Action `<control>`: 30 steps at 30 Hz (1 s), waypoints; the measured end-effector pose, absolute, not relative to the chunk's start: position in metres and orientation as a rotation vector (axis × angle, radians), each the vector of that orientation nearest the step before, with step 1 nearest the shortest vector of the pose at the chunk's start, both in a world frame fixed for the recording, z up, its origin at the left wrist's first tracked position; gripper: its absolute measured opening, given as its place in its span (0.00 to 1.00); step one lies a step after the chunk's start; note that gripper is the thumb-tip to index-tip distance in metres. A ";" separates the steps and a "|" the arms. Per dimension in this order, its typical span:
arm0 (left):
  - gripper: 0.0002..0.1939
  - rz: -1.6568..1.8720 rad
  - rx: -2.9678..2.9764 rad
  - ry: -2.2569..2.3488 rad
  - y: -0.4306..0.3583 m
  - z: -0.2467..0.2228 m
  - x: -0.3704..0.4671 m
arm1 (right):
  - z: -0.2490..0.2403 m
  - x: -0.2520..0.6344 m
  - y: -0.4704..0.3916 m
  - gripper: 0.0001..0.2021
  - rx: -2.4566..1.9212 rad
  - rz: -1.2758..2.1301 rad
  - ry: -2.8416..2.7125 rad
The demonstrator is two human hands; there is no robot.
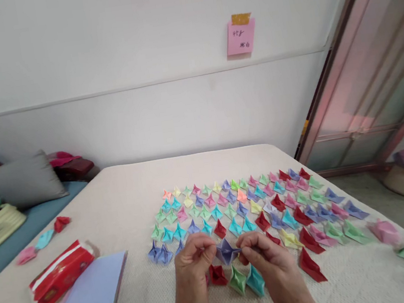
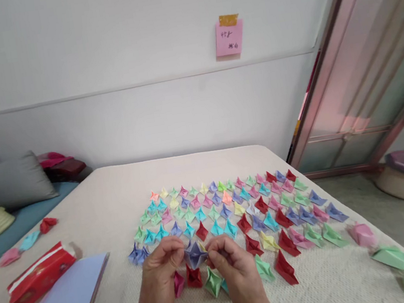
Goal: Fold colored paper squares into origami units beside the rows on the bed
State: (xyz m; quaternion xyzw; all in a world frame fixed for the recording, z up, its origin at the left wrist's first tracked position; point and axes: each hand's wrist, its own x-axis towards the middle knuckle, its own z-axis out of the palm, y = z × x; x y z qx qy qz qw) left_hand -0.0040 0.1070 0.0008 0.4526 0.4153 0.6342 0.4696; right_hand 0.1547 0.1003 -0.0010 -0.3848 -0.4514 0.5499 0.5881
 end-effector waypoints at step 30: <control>0.11 1.293 0.877 1.107 0.122 -0.007 -0.019 | 0.027 0.229 0.096 0.08 -1.401 0.616 -1.202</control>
